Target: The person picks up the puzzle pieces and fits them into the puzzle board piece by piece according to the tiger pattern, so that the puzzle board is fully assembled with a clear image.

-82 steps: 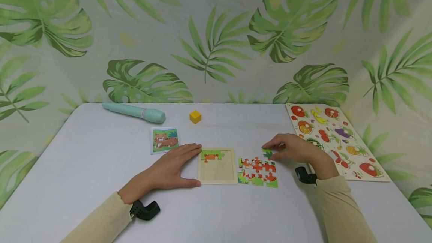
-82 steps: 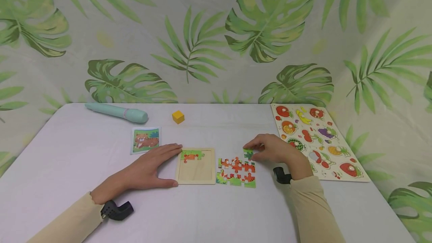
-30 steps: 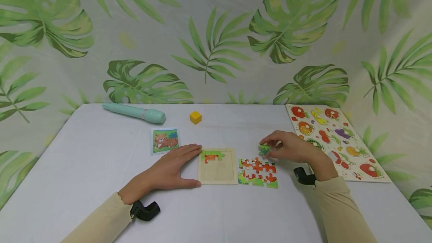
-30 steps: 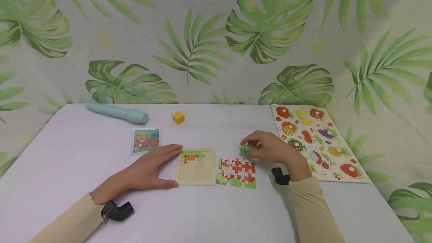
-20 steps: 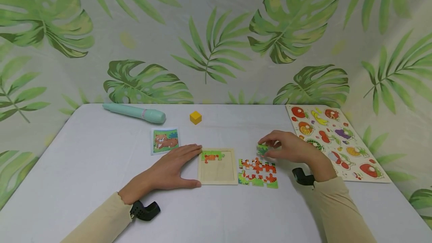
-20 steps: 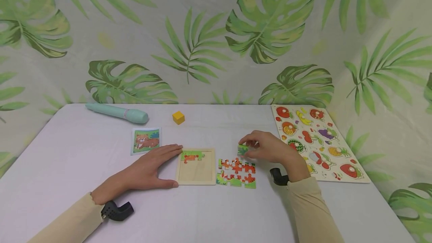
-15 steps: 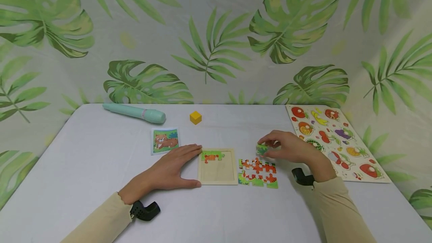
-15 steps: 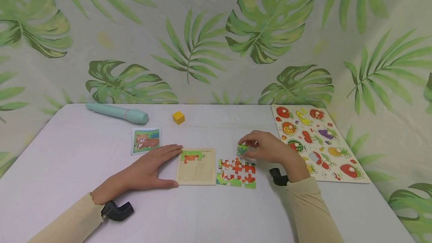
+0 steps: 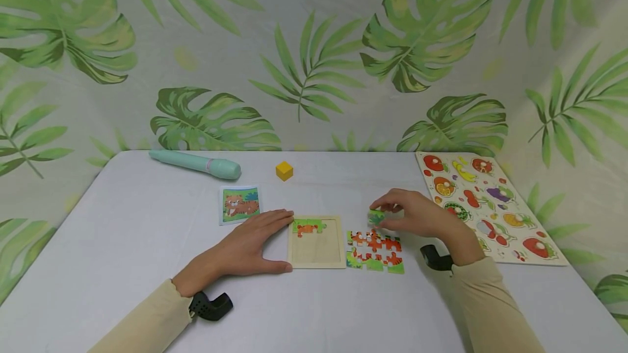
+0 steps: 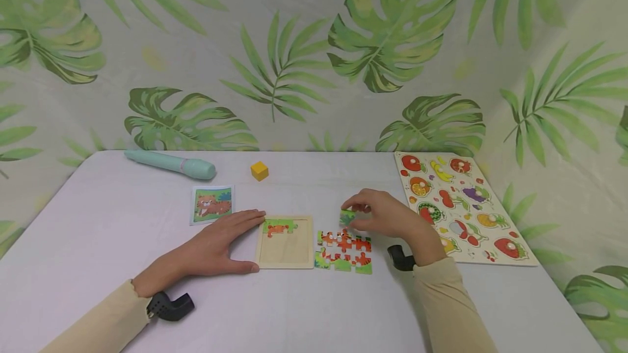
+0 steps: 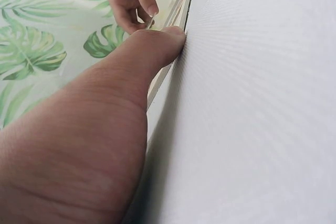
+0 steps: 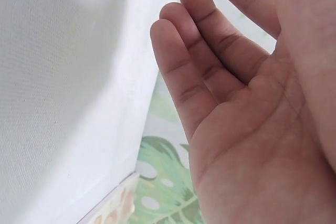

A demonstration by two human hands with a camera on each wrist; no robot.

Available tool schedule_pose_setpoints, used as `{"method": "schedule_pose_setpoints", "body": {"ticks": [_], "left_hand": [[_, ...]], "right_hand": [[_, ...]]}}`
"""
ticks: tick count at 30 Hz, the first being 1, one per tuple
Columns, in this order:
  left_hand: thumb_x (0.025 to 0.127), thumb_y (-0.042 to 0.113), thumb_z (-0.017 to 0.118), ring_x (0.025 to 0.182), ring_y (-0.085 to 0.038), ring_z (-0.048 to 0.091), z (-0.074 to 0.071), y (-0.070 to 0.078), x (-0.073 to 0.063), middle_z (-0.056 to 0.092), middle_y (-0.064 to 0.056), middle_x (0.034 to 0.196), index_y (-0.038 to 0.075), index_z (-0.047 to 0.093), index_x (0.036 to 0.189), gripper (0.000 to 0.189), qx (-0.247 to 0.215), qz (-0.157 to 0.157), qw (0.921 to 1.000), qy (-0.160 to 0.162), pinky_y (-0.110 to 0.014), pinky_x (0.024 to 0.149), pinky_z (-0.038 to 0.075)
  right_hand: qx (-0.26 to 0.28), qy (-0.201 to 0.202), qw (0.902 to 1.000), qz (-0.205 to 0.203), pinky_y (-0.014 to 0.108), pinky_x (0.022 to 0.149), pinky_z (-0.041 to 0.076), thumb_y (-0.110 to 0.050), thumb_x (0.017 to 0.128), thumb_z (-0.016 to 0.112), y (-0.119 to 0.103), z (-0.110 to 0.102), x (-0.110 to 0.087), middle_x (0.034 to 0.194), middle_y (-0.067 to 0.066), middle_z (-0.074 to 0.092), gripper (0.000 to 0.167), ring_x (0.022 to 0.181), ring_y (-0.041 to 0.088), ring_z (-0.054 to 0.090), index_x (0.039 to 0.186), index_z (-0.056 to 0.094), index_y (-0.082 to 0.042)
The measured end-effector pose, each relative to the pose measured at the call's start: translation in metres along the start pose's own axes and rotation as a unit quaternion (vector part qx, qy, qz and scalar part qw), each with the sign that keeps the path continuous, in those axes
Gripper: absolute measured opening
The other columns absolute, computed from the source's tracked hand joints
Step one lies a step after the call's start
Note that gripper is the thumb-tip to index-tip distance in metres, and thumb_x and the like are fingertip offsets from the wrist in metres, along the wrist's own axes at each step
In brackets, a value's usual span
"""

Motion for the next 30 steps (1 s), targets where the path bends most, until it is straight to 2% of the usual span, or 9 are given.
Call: {"method": "schedule_pose_setpoints", "body": {"ticks": [14, 30], "left_hand": [[0.085, 0.068, 0.072, 0.154, -0.025, 0.031, 0.000, 0.000, 0.000, 0.038, 0.000, 0.165, 0.014, 0.042, 0.159, 0.097, 0.002, 0.001, 1.0000, -0.001, -0.054, 0.124, 0.029], [0.084, 0.069, 0.072, 0.154, -0.024, 0.032, 0.000, 0.000, -0.001, 0.038, 0.001, 0.165, 0.015, 0.042, 0.159, 0.097, 0.007, 0.005, 1.0000, 0.003, -0.053, 0.124, 0.030]], "right_hand": [[-0.010, 0.018, 0.9992, -0.036, 0.039, 0.086, 0.055, -0.016, 0.091, 0.080, -0.010, 0.004, 0.007, 0.106, -0.006, 0.068, 0.032, 0.097, 0.017, 0.061, 0.122, 0.074, -0.013], [-0.012, 0.022, 0.9990, -0.038, 0.045, 0.089, 0.056, -0.014, 0.091, 0.076, -0.024, 0.009, 0.014, 0.109, -0.002, 0.068, 0.032, 0.102, 0.023, 0.063, 0.123, 0.074, -0.011]]}}
Point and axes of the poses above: each hand's wrist, its own x-axis towards the middle knuckle, its own z-axis out of the palm, y = z × x, the point moved 6 cm from there along x, towards the middle knuckle
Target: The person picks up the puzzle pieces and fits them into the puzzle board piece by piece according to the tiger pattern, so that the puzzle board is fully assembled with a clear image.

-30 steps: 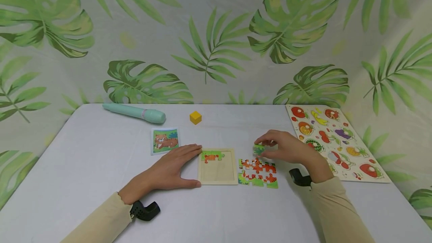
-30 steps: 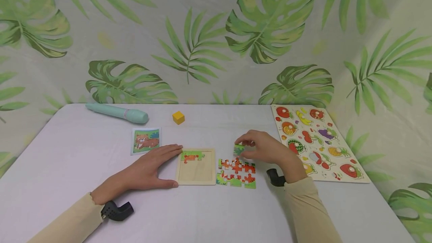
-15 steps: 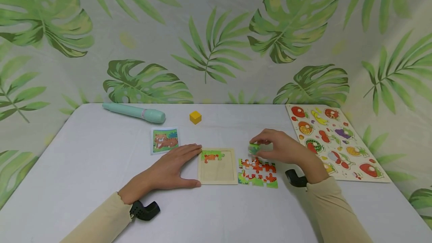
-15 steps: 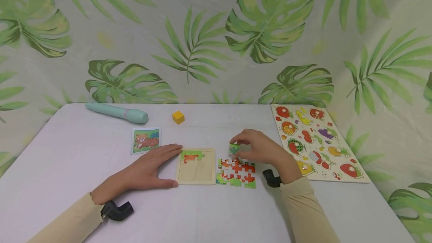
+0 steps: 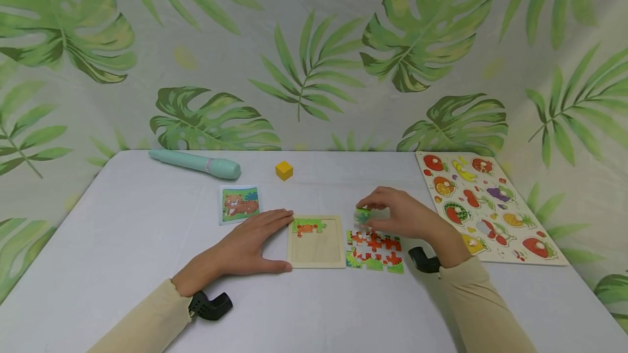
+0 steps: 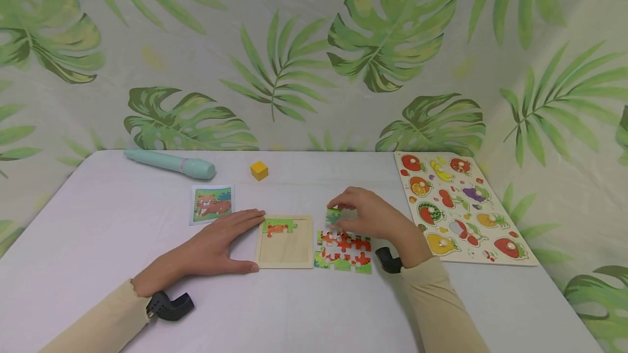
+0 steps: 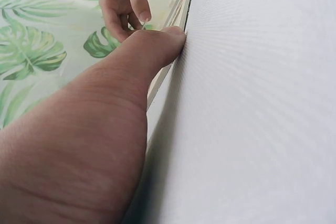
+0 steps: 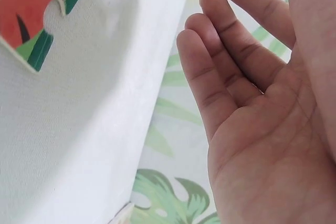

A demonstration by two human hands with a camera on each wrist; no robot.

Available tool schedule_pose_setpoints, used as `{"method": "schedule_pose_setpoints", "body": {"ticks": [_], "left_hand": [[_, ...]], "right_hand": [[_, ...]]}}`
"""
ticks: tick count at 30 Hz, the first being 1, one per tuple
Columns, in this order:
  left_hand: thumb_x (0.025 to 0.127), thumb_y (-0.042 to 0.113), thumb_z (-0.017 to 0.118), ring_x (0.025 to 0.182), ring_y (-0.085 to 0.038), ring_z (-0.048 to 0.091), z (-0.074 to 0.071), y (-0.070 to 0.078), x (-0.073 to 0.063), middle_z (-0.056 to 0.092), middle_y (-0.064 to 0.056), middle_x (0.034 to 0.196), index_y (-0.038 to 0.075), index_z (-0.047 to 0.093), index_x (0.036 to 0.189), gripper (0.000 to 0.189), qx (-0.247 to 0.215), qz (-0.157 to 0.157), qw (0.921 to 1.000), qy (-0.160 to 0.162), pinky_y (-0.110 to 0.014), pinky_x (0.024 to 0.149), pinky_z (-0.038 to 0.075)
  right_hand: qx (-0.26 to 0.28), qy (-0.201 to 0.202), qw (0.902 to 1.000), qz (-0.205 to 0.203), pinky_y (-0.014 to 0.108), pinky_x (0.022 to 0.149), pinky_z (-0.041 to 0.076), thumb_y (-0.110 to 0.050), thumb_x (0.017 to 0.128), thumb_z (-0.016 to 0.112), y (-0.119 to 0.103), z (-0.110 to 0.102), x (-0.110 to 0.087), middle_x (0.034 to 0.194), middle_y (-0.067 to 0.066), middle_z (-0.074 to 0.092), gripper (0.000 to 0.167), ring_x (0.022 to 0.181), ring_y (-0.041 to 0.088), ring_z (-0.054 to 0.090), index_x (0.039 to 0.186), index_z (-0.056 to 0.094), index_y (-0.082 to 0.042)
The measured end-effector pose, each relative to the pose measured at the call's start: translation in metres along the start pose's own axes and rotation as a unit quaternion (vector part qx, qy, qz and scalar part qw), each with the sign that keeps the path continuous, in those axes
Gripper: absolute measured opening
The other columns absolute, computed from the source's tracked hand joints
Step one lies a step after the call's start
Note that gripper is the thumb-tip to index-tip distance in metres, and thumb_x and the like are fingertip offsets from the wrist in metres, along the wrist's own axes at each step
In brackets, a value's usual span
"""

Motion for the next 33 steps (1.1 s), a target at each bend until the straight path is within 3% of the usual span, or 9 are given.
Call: {"method": "schedule_pose_setpoints", "body": {"ticks": [33], "left_hand": [[0.085, 0.065, 0.074, 0.154, -0.026, 0.033, 0.000, 0.000, 0.000, 0.039, -0.001, 0.165, 0.013, 0.042, 0.158, 0.096, -0.001, 0.007, 1.0000, 0.002, -0.054, 0.123, 0.031]], "right_hand": [[0.014, -0.013, 0.9994, -0.028, 0.044, 0.092, 0.054, -0.018, 0.092, 0.077, -0.023, 0.023, 0.020, 0.111, -0.006, 0.068, 0.031, 0.103, 0.018, 0.062, 0.123, 0.074, -0.014]]}}
Point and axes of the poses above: each hand's wrist, its own x-axis towards the middle knuckle, its own z-axis out of the palm, y = z × x, the point moved 6 cm from there along x, towards the middle knuckle
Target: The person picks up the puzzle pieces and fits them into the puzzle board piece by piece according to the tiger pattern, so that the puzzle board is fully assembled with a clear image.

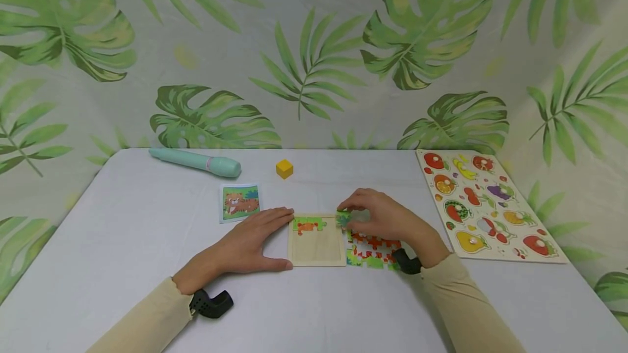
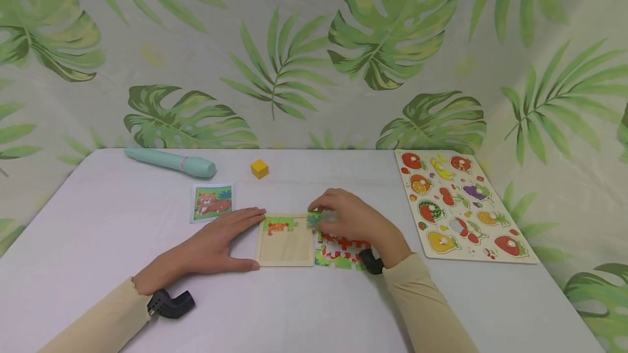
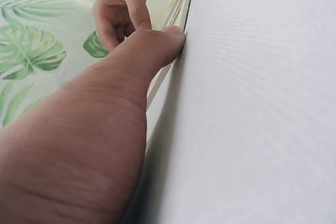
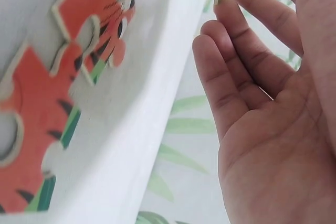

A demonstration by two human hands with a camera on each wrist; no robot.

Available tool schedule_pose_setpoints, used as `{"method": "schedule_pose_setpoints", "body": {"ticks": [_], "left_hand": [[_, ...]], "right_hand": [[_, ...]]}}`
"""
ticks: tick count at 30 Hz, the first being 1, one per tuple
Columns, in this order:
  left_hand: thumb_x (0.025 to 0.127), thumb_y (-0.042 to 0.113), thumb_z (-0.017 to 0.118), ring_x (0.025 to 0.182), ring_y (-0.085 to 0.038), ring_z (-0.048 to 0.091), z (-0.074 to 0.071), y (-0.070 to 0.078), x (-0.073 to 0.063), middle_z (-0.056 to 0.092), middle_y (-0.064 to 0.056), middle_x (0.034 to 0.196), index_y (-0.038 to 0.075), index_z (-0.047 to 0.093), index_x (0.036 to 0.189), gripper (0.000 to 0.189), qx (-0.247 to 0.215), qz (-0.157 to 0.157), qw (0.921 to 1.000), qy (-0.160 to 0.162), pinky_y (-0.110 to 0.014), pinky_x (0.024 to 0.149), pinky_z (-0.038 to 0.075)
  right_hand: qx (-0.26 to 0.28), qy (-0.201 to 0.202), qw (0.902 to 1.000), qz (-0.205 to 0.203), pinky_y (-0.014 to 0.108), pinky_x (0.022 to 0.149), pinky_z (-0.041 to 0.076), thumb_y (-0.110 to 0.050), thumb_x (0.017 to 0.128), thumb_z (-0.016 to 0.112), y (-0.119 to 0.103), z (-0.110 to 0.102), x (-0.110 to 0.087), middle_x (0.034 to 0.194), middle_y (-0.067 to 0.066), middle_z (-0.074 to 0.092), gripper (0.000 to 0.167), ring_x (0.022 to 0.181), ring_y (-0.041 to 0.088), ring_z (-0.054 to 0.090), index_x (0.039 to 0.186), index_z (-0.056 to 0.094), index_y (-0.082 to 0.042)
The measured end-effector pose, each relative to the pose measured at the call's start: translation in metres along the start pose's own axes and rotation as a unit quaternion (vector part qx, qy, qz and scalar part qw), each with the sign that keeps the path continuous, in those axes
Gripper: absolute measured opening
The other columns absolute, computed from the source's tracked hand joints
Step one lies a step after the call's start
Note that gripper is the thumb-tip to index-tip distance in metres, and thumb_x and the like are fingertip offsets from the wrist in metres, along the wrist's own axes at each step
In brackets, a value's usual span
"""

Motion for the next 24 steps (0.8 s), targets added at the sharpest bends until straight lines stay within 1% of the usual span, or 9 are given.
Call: {"method": "schedule_pose_setpoints", "body": {"ticks": [5, 9, 16, 21, 24], "left_hand": [[0.085, 0.066, 0.073, 0.154, -0.025, 0.032, 0.004, 0.001, 0.001, 0.038, -0.001, 0.165, 0.013, 0.042, 0.159, 0.096, -0.004, -0.001, 1.0000, -0.006, -0.054, 0.123, 0.031], [0.085, 0.066, 0.073, 0.154, -0.026, 0.032, 0.005, 0.001, 0.002, 0.038, -0.001, 0.165, 0.012, 0.042, 0.159, 0.096, -0.007, -0.003, 0.9999, -0.009, -0.054, 0.123, 0.030], [0.085, 0.066, 0.073, 0.154, -0.026, 0.032, 0.005, 0.000, 0.002, 0.037, -0.002, 0.166, 0.013, 0.041, 0.159, 0.096, -0.004, -0.009, 0.9999, -0.013, -0.054, 0.123, 0.030], [0.085, 0.064, 0.075, 0.154, -0.025, 0.032, 0.003, -0.002, 0.003, 0.038, -0.001, 0.165, 0.012, 0.042, 0.158, 0.096, -0.001, -0.004, 1.0000, -0.004, -0.053, 0.124, 0.029], [0.085, 0.064, 0.075, 0.154, -0.025, 0.031, 0.002, -0.003, 0.002, 0.037, -0.001, 0.165, 0.012, 0.041, 0.159, 0.097, -0.004, -0.009, 0.9999, -0.005, -0.052, 0.124, 0.028]], "right_hand": [[0.003, -0.008, 0.9999, 0.010, 0.043, 0.091, 0.054, -0.020, 0.092, 0.076, 0.000, 0.005, -0.001, 0.112, -0.007, 0.068, 0.031, 0.102, 0.018, 0.062, 0.123, 0.074, -0.015], [0.005, -0.012, 0.9998, 0.016, 0.043, 0.092, 0.055, -0.018, 0.092, 0.076, -0.001, 0.003, 0.000, 0.113, -0.005, 0.068, 0.032, 0.104, 0.020, 0.063, 0.124, 0.073, -0.014], [0.024, -0.022, 0.9995, -0.004, 0.048, 0.098, 0.054, -0.013, 0.093, 0.073, -0.009, -0.007, 0.007, 0.117, 0.002, 0.068, 0.034, 0.110, 0.027, 0.064, 0.127, 0.072, -0.009], [0.036, -0.014, 0.9992, -0.007, 0.049, 0.097, 0.054, -0.013, 0.093, 0.074, -0.010, -0.011, 0.011, 0.116, 0.002, 0.068, 0.034, 0.110, 0.029, 0.064, 0.127, 0.072, -0.011], [0.039, -0.020, 0.9990, -0.007, 0.048, 0.098, 0.054, -0.013, 0.093, 0.073, -0.010, -0.009, 0.012, 0.116, 0.002, 0.068, 0.033, 0.111, 0.028, 0.063, 0.127, 0.072, -0.011]]}}
Point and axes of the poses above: each hand's wrist, its own x-axis towards the middle knuckle, its own z-axis out of the palm, y = z × x, the point moved 6 cm from there along x, towards the middle knuckle
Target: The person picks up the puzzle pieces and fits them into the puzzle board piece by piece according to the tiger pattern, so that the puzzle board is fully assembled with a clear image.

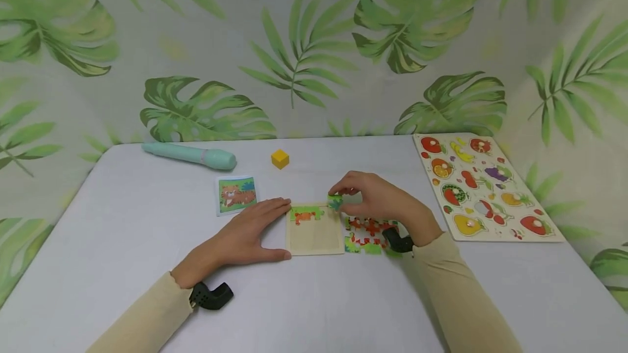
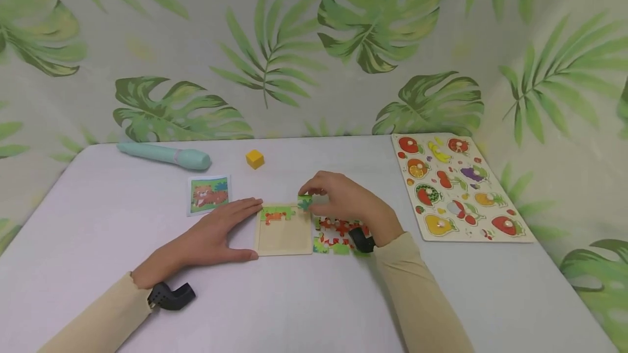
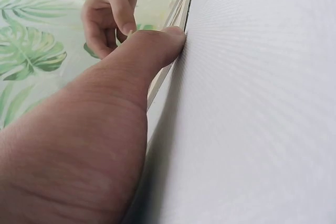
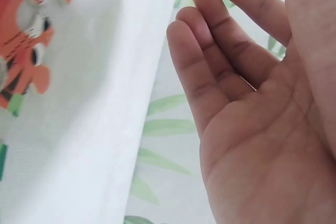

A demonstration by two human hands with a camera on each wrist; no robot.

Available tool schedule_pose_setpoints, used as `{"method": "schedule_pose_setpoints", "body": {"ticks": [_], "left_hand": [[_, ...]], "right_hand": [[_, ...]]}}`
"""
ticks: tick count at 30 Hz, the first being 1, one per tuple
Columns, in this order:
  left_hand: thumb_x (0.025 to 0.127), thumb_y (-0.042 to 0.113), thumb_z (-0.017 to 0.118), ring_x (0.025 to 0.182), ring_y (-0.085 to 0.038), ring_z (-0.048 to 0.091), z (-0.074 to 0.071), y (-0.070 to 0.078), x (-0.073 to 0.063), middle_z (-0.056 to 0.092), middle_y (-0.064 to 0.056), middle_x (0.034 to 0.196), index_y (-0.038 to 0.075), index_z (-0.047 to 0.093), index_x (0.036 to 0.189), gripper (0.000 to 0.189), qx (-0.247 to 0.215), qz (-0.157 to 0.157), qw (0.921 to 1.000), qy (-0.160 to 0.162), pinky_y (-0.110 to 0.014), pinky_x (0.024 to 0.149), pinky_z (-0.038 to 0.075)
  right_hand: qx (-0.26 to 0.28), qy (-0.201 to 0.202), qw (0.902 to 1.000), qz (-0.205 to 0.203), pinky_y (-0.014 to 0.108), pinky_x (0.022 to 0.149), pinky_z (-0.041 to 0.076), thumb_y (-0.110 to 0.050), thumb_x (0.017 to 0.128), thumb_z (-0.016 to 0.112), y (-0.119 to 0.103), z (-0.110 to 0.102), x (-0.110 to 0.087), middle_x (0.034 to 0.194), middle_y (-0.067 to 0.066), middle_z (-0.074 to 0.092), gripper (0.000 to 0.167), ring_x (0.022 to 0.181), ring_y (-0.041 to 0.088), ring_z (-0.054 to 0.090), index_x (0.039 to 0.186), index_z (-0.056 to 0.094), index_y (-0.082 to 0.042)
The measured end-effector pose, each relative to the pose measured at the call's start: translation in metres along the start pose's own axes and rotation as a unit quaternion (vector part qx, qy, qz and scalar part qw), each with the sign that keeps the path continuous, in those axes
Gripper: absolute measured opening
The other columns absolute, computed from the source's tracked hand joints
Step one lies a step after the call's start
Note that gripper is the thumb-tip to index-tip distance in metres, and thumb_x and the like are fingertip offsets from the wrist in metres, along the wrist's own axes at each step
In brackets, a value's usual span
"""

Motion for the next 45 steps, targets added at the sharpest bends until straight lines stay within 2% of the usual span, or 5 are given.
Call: {"method": "schedule_pose_setpoints", "body": {"ticks": [11, 18, 28, 34, 45], "left_hand": [[0.084, 0.065, 0.075, 0.154, -0.025, 0.031, -0.005, -0.003, -0.008, 0.036, -0.001, 0.166, 0.012, 0.040, 0.160, 0.098, 0.007, -0.012, 0.9999, 0.008, -0.053, 0.124, 0.029], [0.084, 0.063, 0.076, 0.154, -0.025, 0.033, -0.007, -0.002, -0.007, 0.037, -0.001, 0.166, 0.013, 0.041, 0.159, 0.097, 0.003, -0.010, 0.9999, 0.010, -0.053, 0.123, 0.029], [0.084, 0.062, 0.077, 0.154, -0.025, 0.033, -0.005, -0.003, -0.004, 0.038, -0.001, 0.165, 0.012, 0.041, 0.159, 0.097, -0.001, -0.003, 1.0000, 0.009, -0.053, 0.124, 0.029], [0.084, 0.067, 0.074, 0.153, -0.024, 0.034, -0.001, -0.002, -0.001, 0.037, 0.000, 0.165, 0.013, 0.041, 0.159, 0.098, 0.001, 0.002, 1.0000, 0.005, -0.053, 0.123, 0.031], [0.084, 0.067, 0.074, 0.153, -0.025, 0.034, 0.000, -0.001, 0.002, 0.037, -0.001, 0.165, 0.013, 0.041, 0.159, 0.098, -0.001, 0.005, 1.0000, 0.005, -0.054, 0.123, 0.031]], "right_hand": [[-0.012, -0.004, 0.9999, -0.008, 0.043, 0.100, 0.054, -0.014, 0.093, 0.072, -0.004, 0.005, 0.011, 0.117, 0.000, 0.067, 0.033, 0.113, 0.024, 0.065, 0.127, 0.072, -0.013], [-0.001, -0.017, 0.9997, 0.019, 0.041, 0.101, 0.055, -0.016, 0.092, 0.073, -0.003, 0.015, 0.015, 0.117, -0.002, 0.067, 0.032, 0.112, 0.022, 0.066, 0.125, 0.074, -0.015], [-0.035, -0.032, 0.9983, 0.033, 0.037, 0.097, 0.054, -0.016, 0.091, 0.073, -0.002, 0.027, 0.018, 0.116, -0.003, 0.066, 0.031, 0.108, 0.015, 0.064, 0.122, 0.076, -0.016], [-0.057, -0.041, 0.9965, 0.046, 0.037, 0.097, 0.053, -0.016, 0.091, 0.072, 0.000, 0.031, 0.016, 0.116, -0.003, 0.065, 0.033, 0.107, 0.016, 0.063, 0.123, 0.076, -0.015], [-0.095, -0.047, 0.9935, 0.041, 0.037, 0.096, 0.054, -0.016, 0.091, 0.074, -0.001, 0.032, 0.015, 0.116, -0.001, 0.067, 0.032, 0.105, 0.017, 0.064, 0.123, 0.077, -0.016]]}}
Point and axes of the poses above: each hand's wrist, its own x-axis towards the middle knuckle, its own z-axis out of the palm, y = z × x, the point moved 6 cm from there along x, towards the middle knuckle
